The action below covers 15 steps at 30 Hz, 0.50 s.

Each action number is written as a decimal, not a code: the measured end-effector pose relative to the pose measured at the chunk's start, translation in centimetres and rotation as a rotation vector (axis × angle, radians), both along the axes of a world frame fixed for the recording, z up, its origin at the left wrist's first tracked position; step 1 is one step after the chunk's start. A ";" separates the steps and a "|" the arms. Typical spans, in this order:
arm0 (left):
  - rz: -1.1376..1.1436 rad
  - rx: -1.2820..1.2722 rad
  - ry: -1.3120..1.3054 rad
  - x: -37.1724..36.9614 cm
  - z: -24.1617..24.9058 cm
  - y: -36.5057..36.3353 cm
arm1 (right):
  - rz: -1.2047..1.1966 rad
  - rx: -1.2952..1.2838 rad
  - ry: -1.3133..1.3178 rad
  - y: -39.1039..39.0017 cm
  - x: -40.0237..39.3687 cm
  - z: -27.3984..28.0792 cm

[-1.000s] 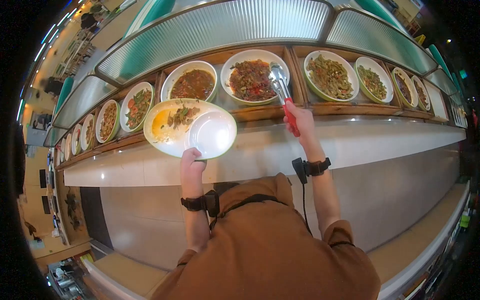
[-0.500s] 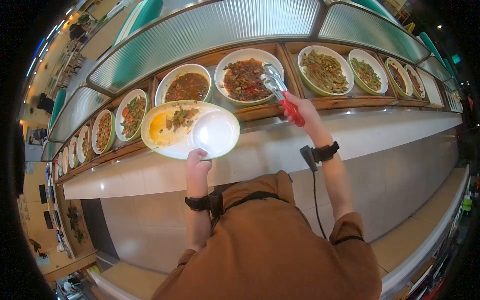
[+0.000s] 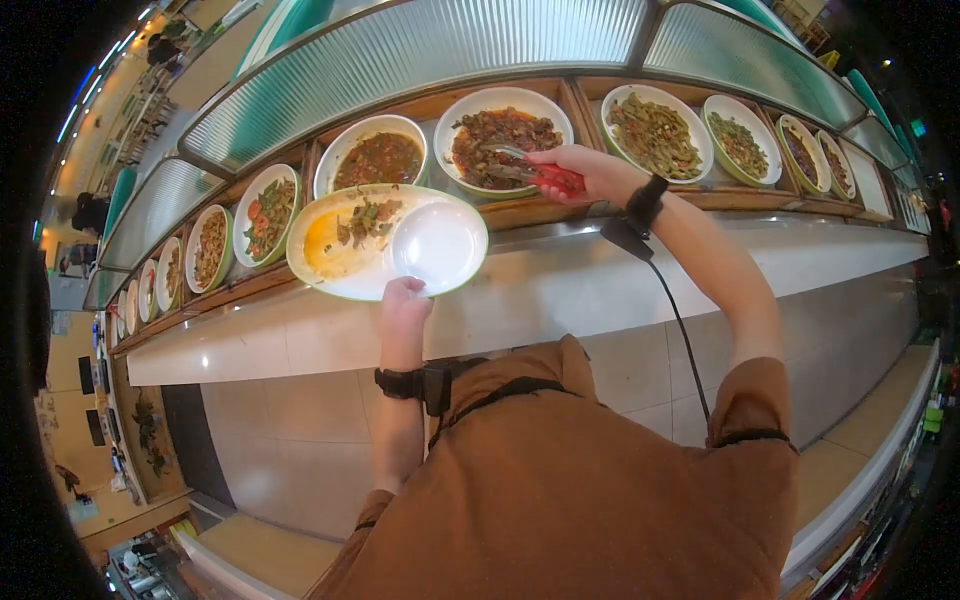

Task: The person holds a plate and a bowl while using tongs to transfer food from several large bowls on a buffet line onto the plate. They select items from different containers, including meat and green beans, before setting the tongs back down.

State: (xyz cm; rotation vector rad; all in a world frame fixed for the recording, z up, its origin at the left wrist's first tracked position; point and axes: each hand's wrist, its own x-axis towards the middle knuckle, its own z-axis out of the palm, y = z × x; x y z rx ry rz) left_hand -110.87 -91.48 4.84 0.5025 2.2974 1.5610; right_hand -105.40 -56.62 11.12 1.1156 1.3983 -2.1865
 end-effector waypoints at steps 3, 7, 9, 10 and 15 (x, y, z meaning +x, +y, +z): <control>0.009 0.000 -0.043 -0.5 -1.0 0.1 | 0.003 -0.046 -0.036 -0.5 -1.0 -0.3; 0.029 0.042 -0.117 0.2 1.0 0.1 | -0.018 -0.082 -0.020 -0.5 -1.8 -2.2; 0.025 0.045 -0.115 0.4 1.6 0.0 | -0.052 -0.095 -0.016 -0.7 -2.0 -2.5; 0.018 0.039 -0.111 0.5 1.7 0.0 | -0.043 -0.096 -0.013 -0.6 -2.0 -2.6; 0.007 0.028 -0.084 0.6 2.0 0.0 | -0.056 -0.007 -0.037 -1.0 -1.8 -1.7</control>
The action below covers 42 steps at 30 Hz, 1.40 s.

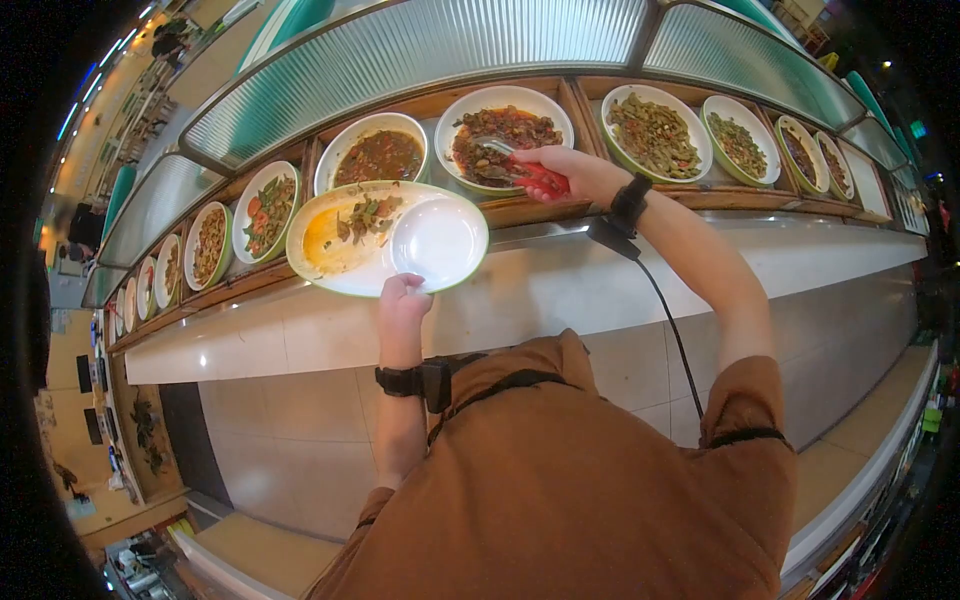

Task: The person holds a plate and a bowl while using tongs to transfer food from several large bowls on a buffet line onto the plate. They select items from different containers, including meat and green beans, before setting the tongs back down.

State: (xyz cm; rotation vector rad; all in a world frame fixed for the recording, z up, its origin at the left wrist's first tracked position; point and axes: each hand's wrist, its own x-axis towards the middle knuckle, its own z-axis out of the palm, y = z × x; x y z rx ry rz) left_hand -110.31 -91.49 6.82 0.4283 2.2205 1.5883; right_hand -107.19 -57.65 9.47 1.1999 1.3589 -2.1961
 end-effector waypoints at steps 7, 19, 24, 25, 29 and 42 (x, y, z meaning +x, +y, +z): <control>0.023 -0.020 -0.069 -0.1 0.2 0.3 | 0.016 0.101 0.119 -0.4 -0.5 1.3; 0.024 0.014 -0.037 -0.1 -0.9 0.1 | 0.060 0.228 0.070 1.9 -0.5 2.4; 0.016 0.022 0.026 -0.2 -1.6 0.0 | 0.046 0.221 0.030 2.4 -0.4 2.5; 0.020 0.023 0.002 -0.1 -1.3 0.0 | 0.053 0.241 0.041 2.2 -0.3 2.8; 0.026 0.041 -0.044 -0.2 -1.6 -0.1 | 0.192 0.417 0.013 2.4 -0.8 3.1; 0.003 0.030 0.037 0.1 -1.0 -0.2 | 0.078 0.222 0.061 4.1 -2.2 -0.5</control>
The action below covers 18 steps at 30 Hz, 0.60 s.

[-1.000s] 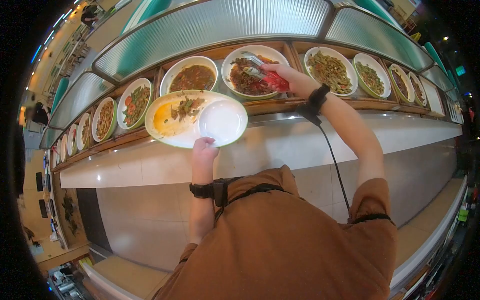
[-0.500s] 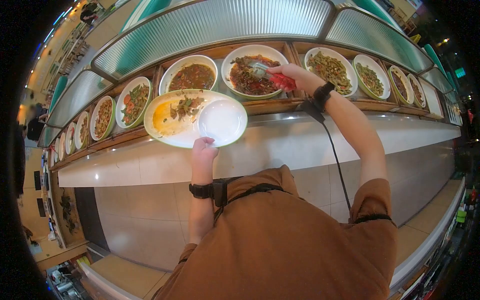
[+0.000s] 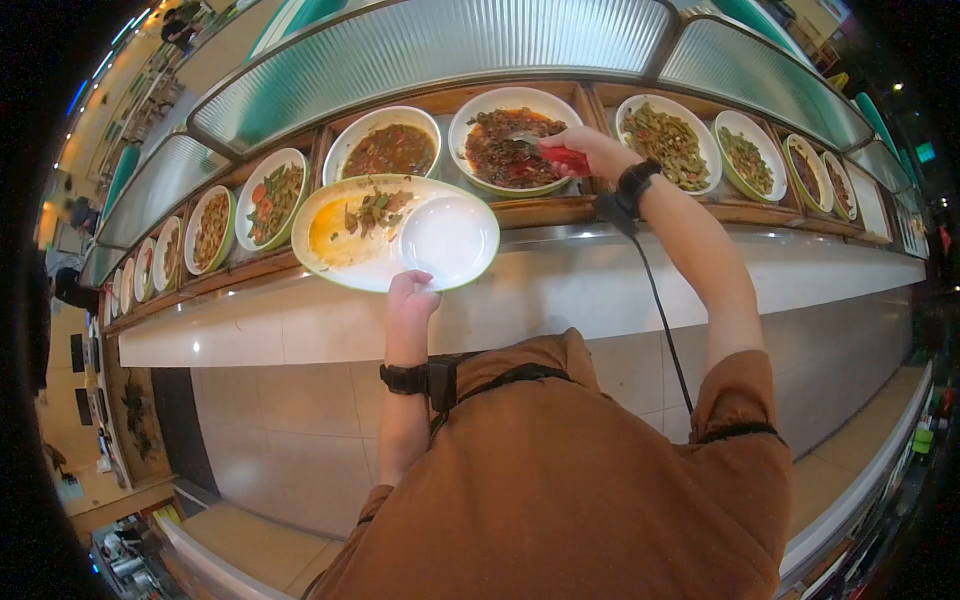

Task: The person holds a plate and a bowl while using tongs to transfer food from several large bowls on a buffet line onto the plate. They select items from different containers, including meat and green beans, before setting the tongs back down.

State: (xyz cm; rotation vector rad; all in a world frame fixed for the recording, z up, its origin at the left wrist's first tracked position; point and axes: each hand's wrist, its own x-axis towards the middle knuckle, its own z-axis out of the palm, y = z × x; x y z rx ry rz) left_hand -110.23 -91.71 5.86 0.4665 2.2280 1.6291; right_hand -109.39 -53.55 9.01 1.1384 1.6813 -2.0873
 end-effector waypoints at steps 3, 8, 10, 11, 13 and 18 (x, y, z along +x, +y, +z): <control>0.014 0.017 -0.062 0.1 0.3 0.0 | -0.002 -0.006 -0.013 0.8 0.6 0.3; -0.002 0.006 0.018 -0.2 -0.7 0.0 | -0.037 0.012 0.002 0.9 1.6 0.5; 0.011 0.022 -0.037 -0.3 -0.5 0.1 | -0.025 0.026 -0.013 1.3 1.9 0.2; 0.019 0.029 -0.065 -0.3 -0.4 0.1 | -0.018 0.033 -0.022 1.4 2.1 0.0; 0.006 0.017 -0.029 -0.3 -0.6 -0.1 | -0.032 0.031 -0.002 1.3 2.5 0.6; 0.005 -0.002 0.001 -0.2 -0.1 0.0 | 0.038 0.025 -0.010 0.7 2.2 3.4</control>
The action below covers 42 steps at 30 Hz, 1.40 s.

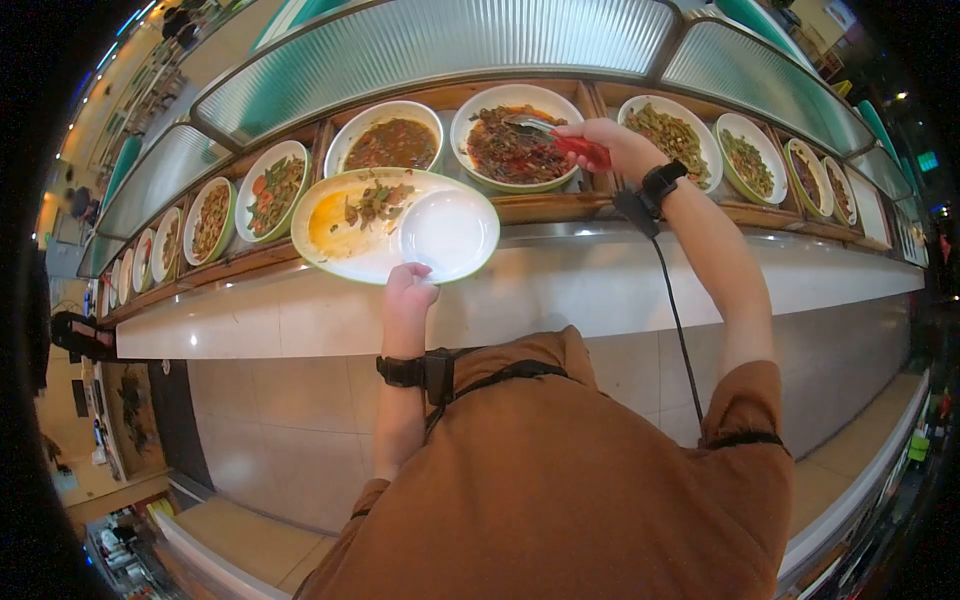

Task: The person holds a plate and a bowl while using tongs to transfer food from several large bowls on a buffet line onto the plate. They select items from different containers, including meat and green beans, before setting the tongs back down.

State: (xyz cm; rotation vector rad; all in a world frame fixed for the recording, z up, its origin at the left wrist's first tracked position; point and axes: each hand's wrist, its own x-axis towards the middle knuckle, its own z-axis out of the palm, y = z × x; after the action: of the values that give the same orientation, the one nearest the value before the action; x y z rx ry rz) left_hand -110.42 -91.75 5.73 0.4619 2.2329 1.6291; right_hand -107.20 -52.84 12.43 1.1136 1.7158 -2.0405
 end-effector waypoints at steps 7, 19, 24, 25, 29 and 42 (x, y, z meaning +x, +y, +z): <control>-0.013 0.013 0.007 0.0 -0.5 -0.1 | 0.174 0.009 0.004 -6.8 -3.4 4.2; -0.001 0.015 -0.034 -0.2 -0.3 0.2 | 0.800 1.058 0.241 -16.4 -7.7 1.8; 0.002 0.038 -0.006 -0.5 -1.5 0.2 | 0.820 1.184 0.290 -16.4 -6.7 1.9; 0.008 0.048 -0.021 -0.5 -1.4 0.4 | 0.840 1.200 0.275 -16.3 -6.5 2.3; 0.000 0.010 -0.033 -1.1 -2.3 0.6 | 0.839 1.195 0.325 -15.7 -5.5 2.0; 0.012 0.008 -0.028 -0.7 -1.6 0.7 | 0.849 1.248 0.408 -14.8 -3.0 2.3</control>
State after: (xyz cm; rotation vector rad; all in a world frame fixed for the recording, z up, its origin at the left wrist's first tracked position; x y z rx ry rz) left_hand -111.14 -91.03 4.16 0.4257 2.2138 1.6417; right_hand -110.24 -67.60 14.69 -0.0371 3.0188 -0.5779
